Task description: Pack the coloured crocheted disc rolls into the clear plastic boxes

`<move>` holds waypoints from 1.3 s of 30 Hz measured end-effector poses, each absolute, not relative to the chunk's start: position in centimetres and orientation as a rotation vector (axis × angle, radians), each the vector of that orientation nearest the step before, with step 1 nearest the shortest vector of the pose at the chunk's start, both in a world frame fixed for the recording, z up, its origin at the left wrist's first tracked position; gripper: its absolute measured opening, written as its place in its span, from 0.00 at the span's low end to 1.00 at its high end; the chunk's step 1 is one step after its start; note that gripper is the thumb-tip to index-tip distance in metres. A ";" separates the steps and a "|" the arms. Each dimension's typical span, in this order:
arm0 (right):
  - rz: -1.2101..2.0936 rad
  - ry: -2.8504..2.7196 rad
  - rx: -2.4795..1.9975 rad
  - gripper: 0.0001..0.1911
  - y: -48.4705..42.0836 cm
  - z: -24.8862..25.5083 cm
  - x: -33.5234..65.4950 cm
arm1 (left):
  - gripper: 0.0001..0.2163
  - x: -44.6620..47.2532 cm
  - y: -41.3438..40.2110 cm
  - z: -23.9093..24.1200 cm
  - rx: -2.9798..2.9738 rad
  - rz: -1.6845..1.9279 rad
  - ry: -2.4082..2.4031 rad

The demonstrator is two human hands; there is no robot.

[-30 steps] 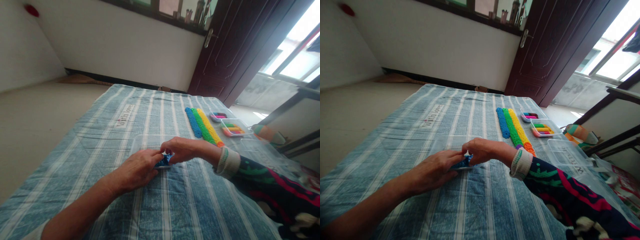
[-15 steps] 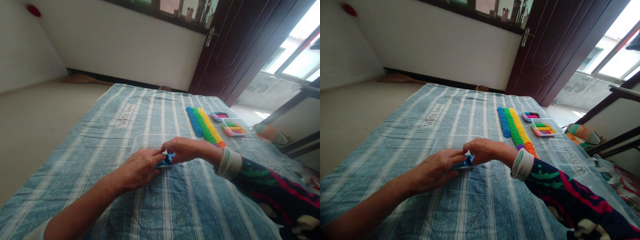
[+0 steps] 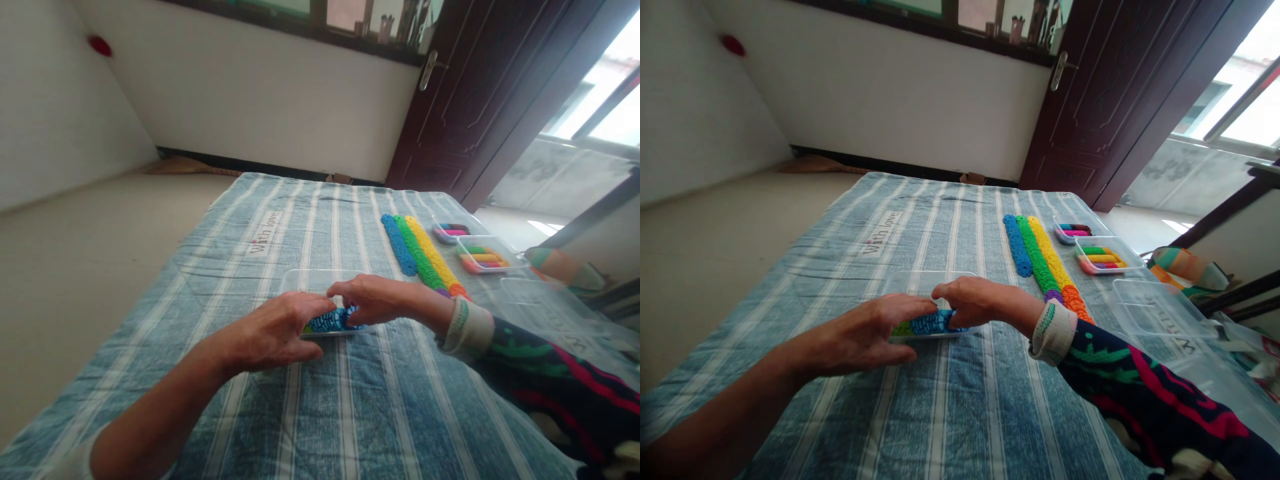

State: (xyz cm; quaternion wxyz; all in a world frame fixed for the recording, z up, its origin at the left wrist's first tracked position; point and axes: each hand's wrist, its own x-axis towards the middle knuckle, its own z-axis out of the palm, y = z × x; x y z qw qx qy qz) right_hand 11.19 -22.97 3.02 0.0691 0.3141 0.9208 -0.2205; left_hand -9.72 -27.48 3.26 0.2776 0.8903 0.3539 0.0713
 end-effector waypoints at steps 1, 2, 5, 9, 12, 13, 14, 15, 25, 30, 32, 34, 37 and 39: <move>-0.669 2.763 0.951 0.22 -23.0 3.1 11.2 | 0.11 -10.0 -27.4 3.6 2.379 0.206 0.940; -0.674 2.751 0.963 0.24 -23.1 3.2 11.1 | 0.12 -10.3 -27.4 3.8 2.377 0.230 0.940; -0.680 2.724 1.001 0.31 -23.2 3.3 11.1 | 0.17 -11.4 -27.2 4.1 2.393 0.319 1.026; -0.681 2.710 1.003 0.32 -23.1 3.4 11.1 | 0.22 -12.4 -26.9 3.9 2.395 0.436 1.240; -0.671 2.716 1.009 0.29 -23.1 3.4 11.1 | 0.21 -12.4 -26.6 3.7 2.406 0.467 1.303; -0.672 2.737 1.007 0.28 -23.0 3.5 11.1 | 0.21 -12.3 -26.5 3.6 2.413 0.482 1.307; -0.677 2.768 1.007 0.27 -23.0 3.5 11.2 | 0.20 -12.2 -26.4 3.4 2.417 0.505 1.307; -0.690 2.802 1.011 0.27 -22.9 3.7 11.3 | 0.20 -12.1 -26.2 3.3 2.414 0.540 1.308; -0.369 2.946 1.641 0.16 -18.3 6.3 18.6 | 0.15 -13.6 -23.4 0.9 1.881 1.072 1.636; -0.104 2.712 1.676 0.22 -16.2 4.2 23.3 | 0.14 -14.2 -22.3 -1.3 1.548 1.162 1.667; -0.084 2.627 1.684 0.23 -15.9 2.8 24.4 | 0.15 -14.2 -22.1 -2.1 1.449 1.180 1.647; -0.070 2.575 1.726 0.24 -15.8 1.4 24.9 | 0.16 -14.2 -22.0 -2.7 1.376 1.196 1.621; -0.058 2.556 1.752 0.24 -15.5 0.1 25.2 | 0.16 -14.1 -21.9 -3.1 1.310 1.206 1.612; -0.055 2.556 1.746 0.25 -15.3 -0.3 25.2 | 0.16 -14.0 -21.9 -3.1 1.289 1.200 1.630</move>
